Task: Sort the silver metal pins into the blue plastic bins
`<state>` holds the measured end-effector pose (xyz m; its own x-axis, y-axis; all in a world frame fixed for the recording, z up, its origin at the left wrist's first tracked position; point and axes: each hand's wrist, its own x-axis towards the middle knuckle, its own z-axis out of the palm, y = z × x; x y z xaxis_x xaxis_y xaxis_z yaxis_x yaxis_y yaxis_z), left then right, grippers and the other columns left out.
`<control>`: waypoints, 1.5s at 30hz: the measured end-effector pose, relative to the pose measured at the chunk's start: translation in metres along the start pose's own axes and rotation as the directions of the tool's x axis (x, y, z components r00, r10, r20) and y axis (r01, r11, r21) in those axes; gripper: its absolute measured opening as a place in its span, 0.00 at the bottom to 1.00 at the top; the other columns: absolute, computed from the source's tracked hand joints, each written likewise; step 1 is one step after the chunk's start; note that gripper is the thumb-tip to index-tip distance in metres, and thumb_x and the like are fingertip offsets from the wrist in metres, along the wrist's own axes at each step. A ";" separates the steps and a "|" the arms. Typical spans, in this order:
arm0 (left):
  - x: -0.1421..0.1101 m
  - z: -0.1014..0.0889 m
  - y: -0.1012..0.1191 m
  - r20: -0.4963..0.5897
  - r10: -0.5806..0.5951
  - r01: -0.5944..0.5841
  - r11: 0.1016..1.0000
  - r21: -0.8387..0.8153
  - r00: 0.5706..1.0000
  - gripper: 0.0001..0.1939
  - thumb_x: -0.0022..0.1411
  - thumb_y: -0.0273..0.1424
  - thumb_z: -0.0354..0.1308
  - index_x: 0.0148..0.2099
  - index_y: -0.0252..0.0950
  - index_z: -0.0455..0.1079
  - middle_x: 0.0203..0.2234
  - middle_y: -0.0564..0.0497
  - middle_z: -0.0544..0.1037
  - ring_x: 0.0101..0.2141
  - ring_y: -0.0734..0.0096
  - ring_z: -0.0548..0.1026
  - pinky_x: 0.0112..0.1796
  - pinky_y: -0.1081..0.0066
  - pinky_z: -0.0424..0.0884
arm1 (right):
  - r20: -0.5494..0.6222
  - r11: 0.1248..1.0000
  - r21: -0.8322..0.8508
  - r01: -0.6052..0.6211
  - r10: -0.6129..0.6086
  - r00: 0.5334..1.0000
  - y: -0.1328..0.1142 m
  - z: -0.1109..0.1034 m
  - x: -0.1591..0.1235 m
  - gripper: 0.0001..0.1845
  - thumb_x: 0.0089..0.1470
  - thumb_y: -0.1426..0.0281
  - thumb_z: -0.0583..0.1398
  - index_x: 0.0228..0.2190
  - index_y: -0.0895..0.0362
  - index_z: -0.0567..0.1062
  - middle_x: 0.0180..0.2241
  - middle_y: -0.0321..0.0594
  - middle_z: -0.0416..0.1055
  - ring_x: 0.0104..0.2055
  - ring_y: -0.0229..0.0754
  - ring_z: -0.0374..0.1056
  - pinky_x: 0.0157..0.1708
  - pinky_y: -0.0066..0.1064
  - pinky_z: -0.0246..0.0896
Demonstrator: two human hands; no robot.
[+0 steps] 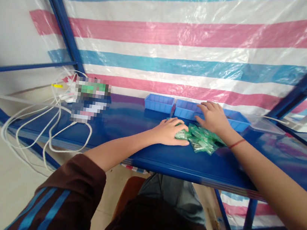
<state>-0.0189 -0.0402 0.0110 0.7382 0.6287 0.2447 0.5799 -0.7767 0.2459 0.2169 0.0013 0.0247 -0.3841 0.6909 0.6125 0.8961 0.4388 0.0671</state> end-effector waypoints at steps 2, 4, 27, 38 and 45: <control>0.000 0.001 -0.002 -0.015 -0.017 0.016 0.999 -0.031 1.000 0.32 0.57 0.53 0.55 0.60 0.47 0.59 0.61 0.45 0.57 0.62 0.53 0.56 0.59 0.51 0.54 | 0.041 0.996 -0.086 -0.031 0.034 0.999 0.007 0.012 0.007 0.16 0.53 0.65 0.54 0.39 0.58 0.76 0.41 0.52 0.74 0.51 0.61 0.64 0.54 0.63 0.49; 0.000 0.003 -0.003 0.000 -0.066 0.066 0.997 -0.050 0.998 0.34 0.56 0.54 0.54 0.62 0.50 0.57 0.62 0.45 0.54 0.63 0.50 0.52 0.59 0.50 0.52 | 0.056 0.994 -0.095 -0.047 0.052 0.997 0.010 0.018 0.011 0.15 0.54 0.66 0.52 0.34 0.58 0.77 0.36 0.51 0.74 0.47 0.60 0.66 0.53 0.62 0.49; 0.014 0.014 0.000 -0.169 -0.107 0.106 0.994 -0.017 0.980 0.13 0.66 0.38 0.49 0.50 0.42 0.68 0.48 0.48 0.69 0.49 0.64 0.71 0.50 0.66 0.67 | 0.010 0.891 -0.058 0.451 -0.451 0.892 -0.008 -0.119 -0.015 0.14 0.55 0.65 0.52 0.32 0.53 0.77 0.27 0.45 0.68 0.30 0.48 0.62 0.34 0.44 0.58; 0.016 0.009 -0.005 -0.248 -0.286 0.222 0.941 -0.256 0.926 0.11 0.67 0.35 0.50 0.46 0.39 0.69 0.43 0.48 0.74 0.47 0.65 0.72 0.49 0.65 0.66 | 0.120 0.724 -0.317 0.613 -0.611 0.783 -0.048 -0.119 0.018 0.16 0.55 0.59 0.53 0.23 0.55 0.73 0.25 0.43 0.64 0.33 0.47 0.55 0.33 0.40 0.46; 0.017 0.007 -0.004 -0.272 -0.324 0.246 0.927 -0.284 0.906 0.10 0.66 0.35 0.50 0.46 0.40 0.68 0.42 0.48 0.75 0.46 0.63 0.72 0.46 0.66 0.67 | 0.145 0.742 -0.323 0.587 -0.574 0.806 -0.034 -0.125 0.007 0.18 0.56 0.60 0.53 0.26 0.57 0.76 0.27 0.45 0.66 0.32 0.48 0.57 0.31 0.38 0.47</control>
<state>-0.0062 -0.0270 0.0073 0.3874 0.8321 0.3970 0.6212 -0.5538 0.5545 0.2121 -0.0808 0.1249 -0.8563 0.3877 0.3411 0.5115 0.5459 0.6636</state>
